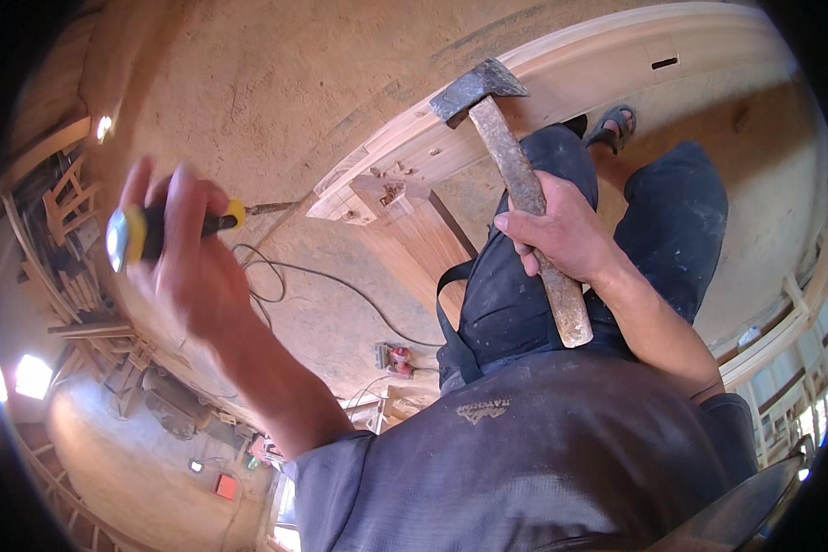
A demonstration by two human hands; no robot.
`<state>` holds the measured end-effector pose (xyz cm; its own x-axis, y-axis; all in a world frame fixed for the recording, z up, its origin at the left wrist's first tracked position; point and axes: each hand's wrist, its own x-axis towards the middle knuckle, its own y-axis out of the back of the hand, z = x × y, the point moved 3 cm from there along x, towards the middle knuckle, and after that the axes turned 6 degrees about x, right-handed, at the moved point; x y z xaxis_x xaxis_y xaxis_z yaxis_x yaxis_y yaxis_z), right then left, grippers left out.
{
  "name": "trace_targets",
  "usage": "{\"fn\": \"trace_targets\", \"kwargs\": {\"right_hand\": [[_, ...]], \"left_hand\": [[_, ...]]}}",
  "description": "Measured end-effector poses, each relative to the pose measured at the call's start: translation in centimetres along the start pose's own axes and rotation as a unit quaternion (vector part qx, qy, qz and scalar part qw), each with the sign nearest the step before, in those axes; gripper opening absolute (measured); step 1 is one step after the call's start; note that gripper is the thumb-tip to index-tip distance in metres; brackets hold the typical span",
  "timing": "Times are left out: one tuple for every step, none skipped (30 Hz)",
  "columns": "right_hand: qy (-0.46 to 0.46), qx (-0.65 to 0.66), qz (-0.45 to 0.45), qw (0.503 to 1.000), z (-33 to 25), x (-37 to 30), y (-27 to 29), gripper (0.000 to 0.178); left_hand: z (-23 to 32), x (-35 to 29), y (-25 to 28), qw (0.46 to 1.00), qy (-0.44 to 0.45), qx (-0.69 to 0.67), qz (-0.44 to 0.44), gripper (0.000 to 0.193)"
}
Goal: The person carves a groove into a piece of wood using a chisel and hits the chisel with the side of a small axe to drive it into the material.
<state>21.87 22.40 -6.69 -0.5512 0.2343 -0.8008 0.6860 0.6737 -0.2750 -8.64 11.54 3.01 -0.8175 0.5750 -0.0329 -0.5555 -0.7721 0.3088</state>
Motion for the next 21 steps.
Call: {"fn": "trace_targets", "kwargs": {"right_hand": [[-0.002, -0.003, 0.002, 1.000, -0.2, 0.0, -0.2, 0.023], [0.000, -0.008, 0.002, 1.000, -0.1, 0.0, -0.2, 0.023], [0.003, -0.012, 0.003, 1.000, 0.1, 0.2, -0.1, 0.023], [0.004, -0.018, -0.001, 1.000, 0.2, 0.2, -0.3, 0.024], [0.012, -0.029, 0.000, 1.000, 0.1, 0.2, -0.4, 0.025], [0.019, -0.039, 0.001, 0.999, 0.0, 0.2, -0.6, 0.026], [0.029, -0.051, 0.004, 0.998, 0.0, 0.0, -0.6, 0.028], [0.035, -0.050, 0.006, 0.998, 0.1, 0.0, -0.6, 0.028], [0.042, -0.050, 0.009, 0.998, 0.4, 0.0, -0.5, 0.028], [0.048, -0.050, 0.009, 0.998, 0.6, 0.1, -0.6, 0.028], [0.053, -0.056, 0.012, 0.997, 0.8, 0.1, -0.6, 0.028], [0.059, -0.061, 0.016, 0.996, 0.9, 0.0, -0.5, 0.028], [0.065, -0.067, 0.019, 0.995, 1.0, -0.1, -0.6, 0.028], [0.072, -0.072, 0.025, 0.994, 1.2, -0.2, -0.6, 0.028], [0.078, -0.077, 0.031, 0.993, 1.4, -0.3, -0.7, 0.028], [0.083, -0.081, 0.039, 0.992, 1.5, -0.5, -0.7, 0.027], [0.089, -0.087, 0.050, 0.991, 1.5, -0.9, -0.9, 0.027], [0.095, -0.092, 0.062, 0.989, 1.5, -1.2, -1.0, 0.027], [0.101, -0.097, 0.071, 0.988, 1.5, -1.5, -1.2, 0.027], [0.106, -0.108, 0.084, 0.985, 1.5, -2.0, -1.2, 0.028], [0.111, -0.119, 0.097, 0.982, 1.6, -2.5, -1.2, 0.029]], "left_hand": [[1.4, -1.2, 0.5, 0.998, -0.008, -0.063, -0.016, 0.044], [1.9, -2.4, 1.1, 0.983, -0.001, -0.171, -0.067, 0.041], [1.8, -3.3, 1.5, 0.981, -0.017, -0.181, -0.062, 0.036], [1.5, -4.5, 1.8, 0.980, -0.032, -0.188, -0.052, 0.032], [1.0, -5.3, 1.9, 0.980, -0.055, -0.190, -0.034, 0.025], [0.6, -6.1, 1.9, 0.978, -0.077, -0.192, -0.018, 0.017], [0.1, -6.8, 1.8, 0.971, -0.067, -0.231, 0.020, 0.006], [-0.4, -7.3, 1.8, 0.967, -0.058, -0.245, 0.028, 0.004], [-0.7, -7.7, 1.7, 0.963, -0.065, -0.260, 0.043, 0.007], [-1.0, -8.0, 1.6, 0.958, -0.071, -0.272, 0.059, 0.011], [-1.3, -8.3, 1.5, 0.956, -0.065, -0.278, 0.069, 0.011], [-1.5, -8.4, 1.4, 0.954, -0.059, -0.285, 0.079, 0.011], [-2.0, -8.5, 1.4, 0.951, -0.054, -0.291, 0.088, 0.012], [-2.6, -8.3, 1.1, 0.953, -0.067, -0.279, 0.095, 0.012], [-2.8, -8.4, 1.2, 0.952, -0.064, -0.279, 0.106, 0.011], [-3.1, -8.5, 1.1, 0.951, -0.059, -0.279, 0.115, 0.011], [-3.3, -8.6, 1.0, 0.953, -0.070, -0.264, 0.128, 0.011], [-3.4, -8.7, 0.7, 0.955, -0.080, -0.250, 0.140, 0.012], [-3.4, -8.9, 0.5, 0.956, -0.091, -0.234, 0.154, 0.013], [-3.1, -9.1, 0.1, 0.961, -0.111, -0.204, 0.153, 0.013], [-2.8, -9.5, -0.3, 0.964, -0.131, -0.173, 0.152, 0.014]]}}
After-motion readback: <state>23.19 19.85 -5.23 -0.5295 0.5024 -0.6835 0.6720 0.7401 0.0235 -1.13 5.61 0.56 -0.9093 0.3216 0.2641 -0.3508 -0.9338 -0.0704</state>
